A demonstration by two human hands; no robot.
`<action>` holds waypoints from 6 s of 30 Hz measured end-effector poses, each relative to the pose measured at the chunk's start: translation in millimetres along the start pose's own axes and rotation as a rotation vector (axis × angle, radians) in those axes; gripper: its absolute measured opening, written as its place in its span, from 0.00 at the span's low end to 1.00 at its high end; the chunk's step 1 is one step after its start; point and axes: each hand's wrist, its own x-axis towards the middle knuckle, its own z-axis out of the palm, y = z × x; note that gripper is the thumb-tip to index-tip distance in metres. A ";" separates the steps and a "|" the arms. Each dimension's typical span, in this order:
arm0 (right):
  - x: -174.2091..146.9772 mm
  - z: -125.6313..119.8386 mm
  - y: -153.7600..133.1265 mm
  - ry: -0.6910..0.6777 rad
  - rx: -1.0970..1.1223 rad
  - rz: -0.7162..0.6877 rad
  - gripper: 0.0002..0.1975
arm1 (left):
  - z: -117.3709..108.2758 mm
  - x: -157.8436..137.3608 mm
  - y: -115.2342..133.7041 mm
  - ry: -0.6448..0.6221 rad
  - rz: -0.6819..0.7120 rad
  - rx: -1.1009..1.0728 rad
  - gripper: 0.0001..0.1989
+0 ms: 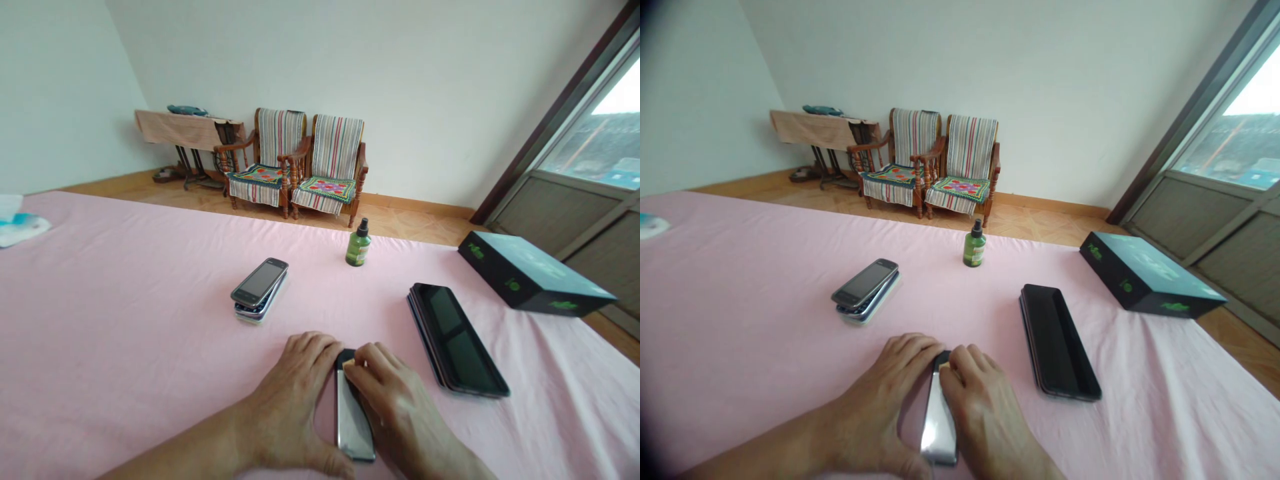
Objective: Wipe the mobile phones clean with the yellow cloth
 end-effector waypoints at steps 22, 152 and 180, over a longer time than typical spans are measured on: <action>0.7 -2.8 -0.4 0.054 0.242 0.153 0.12 | -0.4 0.5 1.1 0.021 -0.012 -0.014 0.49; 7.3 -7.6 -3.9 0.069 0.177 0.154 0.12 | 6.8 2.1 -2.4 0.063 0.023 0.088 0.45; 3.7 -12.6 -4.0 0.064 0.166 0.160 0.14 | 6.3 2.1 -3.7 0.061 0.029 0.074 0.47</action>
